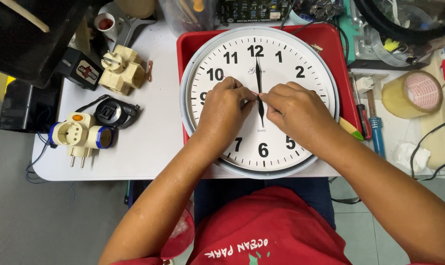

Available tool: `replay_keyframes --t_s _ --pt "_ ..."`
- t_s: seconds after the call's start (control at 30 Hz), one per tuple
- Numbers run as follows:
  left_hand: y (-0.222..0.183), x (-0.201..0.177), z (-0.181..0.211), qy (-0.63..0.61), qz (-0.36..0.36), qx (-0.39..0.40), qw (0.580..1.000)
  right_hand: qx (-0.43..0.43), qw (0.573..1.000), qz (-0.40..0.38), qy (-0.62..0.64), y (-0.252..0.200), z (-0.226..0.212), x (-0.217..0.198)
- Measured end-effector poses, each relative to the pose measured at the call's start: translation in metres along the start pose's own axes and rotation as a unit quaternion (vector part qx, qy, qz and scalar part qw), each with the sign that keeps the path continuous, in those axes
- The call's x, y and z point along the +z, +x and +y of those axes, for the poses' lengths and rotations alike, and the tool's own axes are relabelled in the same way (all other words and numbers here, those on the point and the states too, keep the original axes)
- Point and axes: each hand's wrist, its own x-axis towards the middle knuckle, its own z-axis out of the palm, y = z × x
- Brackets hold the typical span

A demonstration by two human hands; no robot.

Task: Disassembling a wall clock to adjust or repair the hands and then reassembling it.

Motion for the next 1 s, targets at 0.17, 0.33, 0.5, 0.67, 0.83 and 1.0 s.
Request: replay_keyframes --t_s 0.17,0.33,0.5,0.67,0.83,1.0 --pt "0.001 0.002 0.0 0.011 0.005 0.001 1.0 -0.013 1.0 0.008 -0.003 -0.001 0.001 0.001" --pt "0.001 0.001 0.004 0.01 -0.001 -0.001 1.0 -0.023 1.0 0.013 -0.014 -0.001 -0.001 0.002" --pt "0.003 0.004 0.001 0.019 -0.002 -0.004 1.0 -0.026 0.999 0.01 -0.022 -0.003 0.004 0.009" --pt "-0.001 -0.002 0.005 0.034 -0.002 -0.004 0.999 -0.002 1.0 0.015 0.015 -0.003 0.001 0.004" --pt "-0.011 -0.008 0.003 0.116 0.007 0.011 0.993 0.038 0.997 0.042 0.054 -0.01 0.008 0.009" --pt "-0.017 -0.011 0.0 0.158 0.022 0.015 0.987 0.067 0.996 0.045 0.026 -0.02 0.009 0.007"
